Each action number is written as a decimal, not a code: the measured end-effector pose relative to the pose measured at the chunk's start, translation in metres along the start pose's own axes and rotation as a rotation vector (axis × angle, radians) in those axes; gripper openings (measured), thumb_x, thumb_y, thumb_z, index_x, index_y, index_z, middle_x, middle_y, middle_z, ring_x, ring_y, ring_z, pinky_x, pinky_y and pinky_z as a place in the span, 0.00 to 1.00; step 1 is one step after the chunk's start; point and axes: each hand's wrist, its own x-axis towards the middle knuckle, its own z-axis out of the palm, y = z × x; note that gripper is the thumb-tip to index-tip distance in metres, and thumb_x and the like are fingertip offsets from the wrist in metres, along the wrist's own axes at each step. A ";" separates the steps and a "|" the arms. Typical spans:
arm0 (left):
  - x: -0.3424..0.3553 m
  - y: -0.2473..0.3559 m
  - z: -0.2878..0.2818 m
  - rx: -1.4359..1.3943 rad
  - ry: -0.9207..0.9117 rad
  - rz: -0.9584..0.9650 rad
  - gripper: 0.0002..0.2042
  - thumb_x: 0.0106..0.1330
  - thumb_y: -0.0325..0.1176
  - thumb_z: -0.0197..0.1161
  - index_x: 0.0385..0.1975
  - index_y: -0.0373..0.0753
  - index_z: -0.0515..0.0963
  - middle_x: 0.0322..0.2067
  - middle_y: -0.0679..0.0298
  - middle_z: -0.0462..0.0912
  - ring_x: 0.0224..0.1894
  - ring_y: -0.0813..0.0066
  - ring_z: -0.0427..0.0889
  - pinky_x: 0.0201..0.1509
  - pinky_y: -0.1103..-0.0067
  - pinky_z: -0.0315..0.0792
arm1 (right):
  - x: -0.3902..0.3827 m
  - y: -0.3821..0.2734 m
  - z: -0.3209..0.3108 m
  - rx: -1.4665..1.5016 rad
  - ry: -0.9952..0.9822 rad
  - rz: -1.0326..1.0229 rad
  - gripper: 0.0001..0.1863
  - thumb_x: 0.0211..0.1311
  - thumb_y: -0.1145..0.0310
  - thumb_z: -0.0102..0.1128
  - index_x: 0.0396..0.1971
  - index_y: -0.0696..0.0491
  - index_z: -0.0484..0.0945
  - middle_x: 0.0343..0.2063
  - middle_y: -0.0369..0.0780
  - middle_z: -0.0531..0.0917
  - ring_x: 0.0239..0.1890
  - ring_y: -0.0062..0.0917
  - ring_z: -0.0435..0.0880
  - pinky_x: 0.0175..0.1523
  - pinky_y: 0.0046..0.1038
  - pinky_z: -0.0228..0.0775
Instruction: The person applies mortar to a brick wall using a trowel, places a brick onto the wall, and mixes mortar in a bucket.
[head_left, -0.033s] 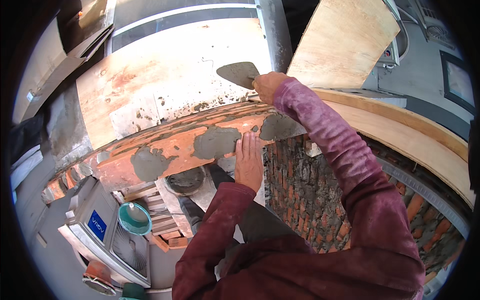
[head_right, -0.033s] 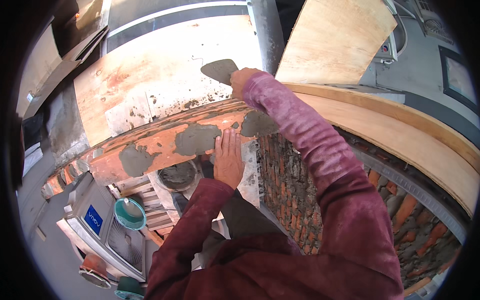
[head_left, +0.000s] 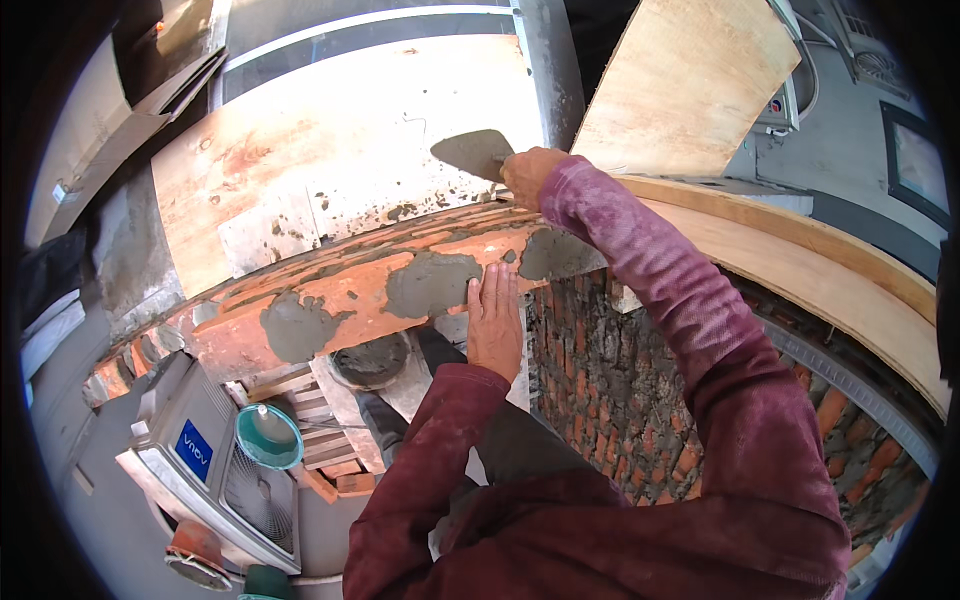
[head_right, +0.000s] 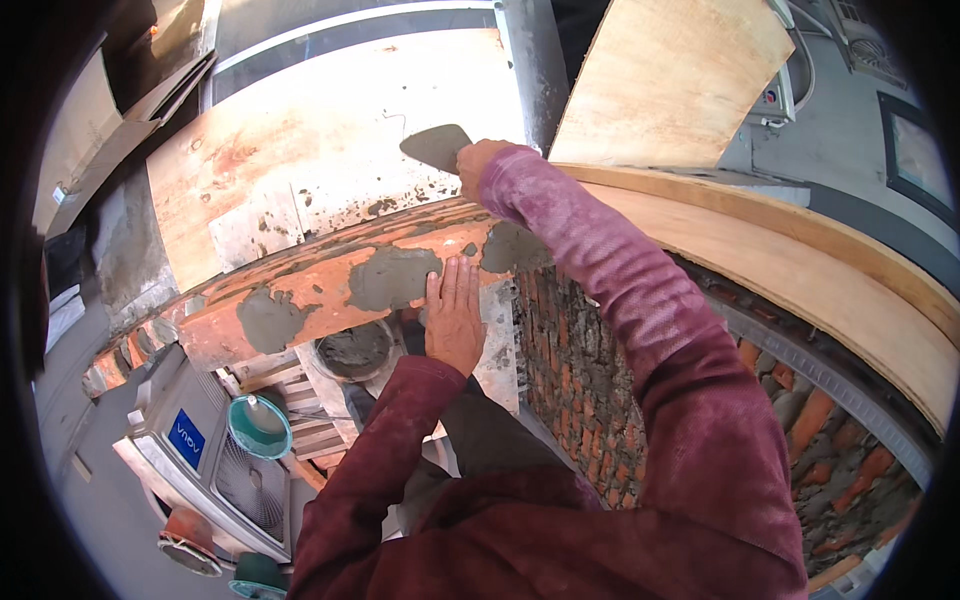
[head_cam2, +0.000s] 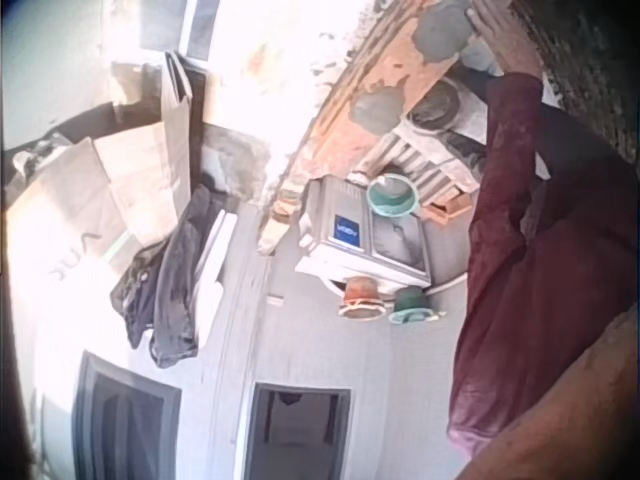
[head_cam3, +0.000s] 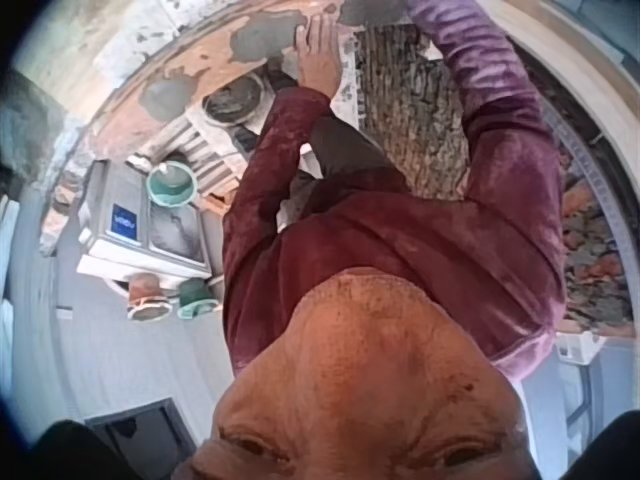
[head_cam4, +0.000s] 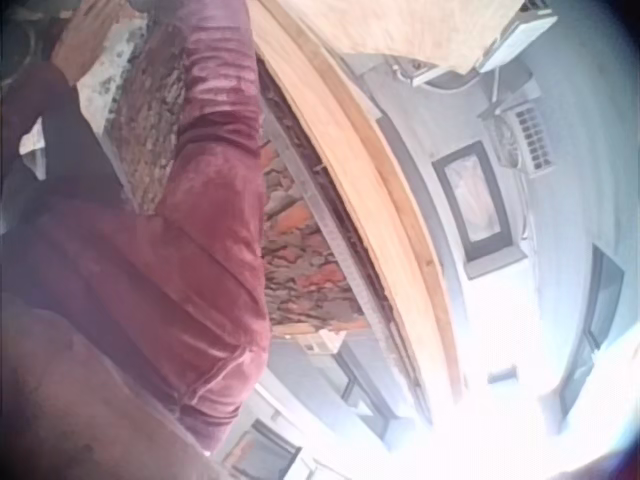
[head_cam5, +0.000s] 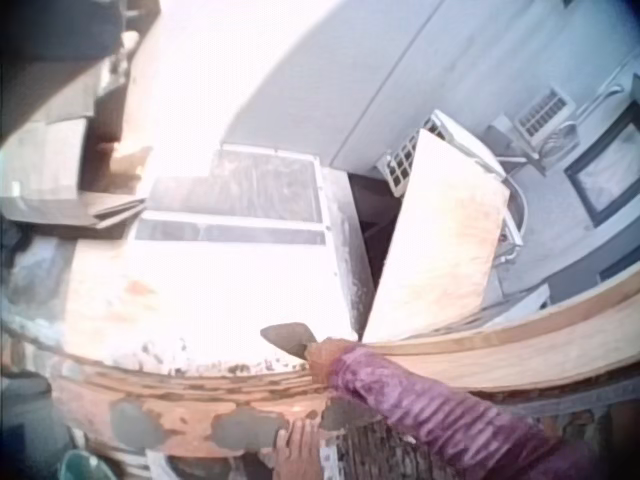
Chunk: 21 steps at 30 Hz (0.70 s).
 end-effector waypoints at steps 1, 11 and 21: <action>-0.001 -0.003 0.002 0.038 0.000 0.015 0.34 0.63 0.38 0.54 0.69 0.32 0.54 0.71 0.52 0.52 0.74 0.57 0.46 0.76 0.59 0.38 | 0.019 0.009 0.015 0.113 -0.059 -0.041 0.18 0.70 0.60 0.46 0.40 0.56 0.82 0.39 0.40 0.84 0.41 0.35 0.83 0.45 0.34 0.76; 0.000 0.002 -0.007 0.016 -0.038 0.010 0.29 0.65 0.31 0.47 0.67 0.29 0.57 0.70 0.50 0.53 0.74 0.54 0.46 0.76 0.60 0.38 | 0.033 0.017 0.008 0.393 -0.215 0.074 0.13 0.66 0.64 0.51 0.41 0.51 0.84 0.41 0.42 0.85 0.47 0.33 0.83 0.52 0.35 0.74; 0.000 0.004 -0.008 0.097 -0.079 0.006 0.29 0.68 0.32 0.46 0.69 0.31 0.55 0.71 0.51 0.51 0.74 0.54 0.45 0.76 0.60 0.38 | 0.030 0.022 0.012 0.144 -0.246 -0.126 0.17 0.65 0.63 0.51 0.48 0.55 0.78 0.49 0.43 0.80 0.51 0.33 0.79 0.55 0.34 0.75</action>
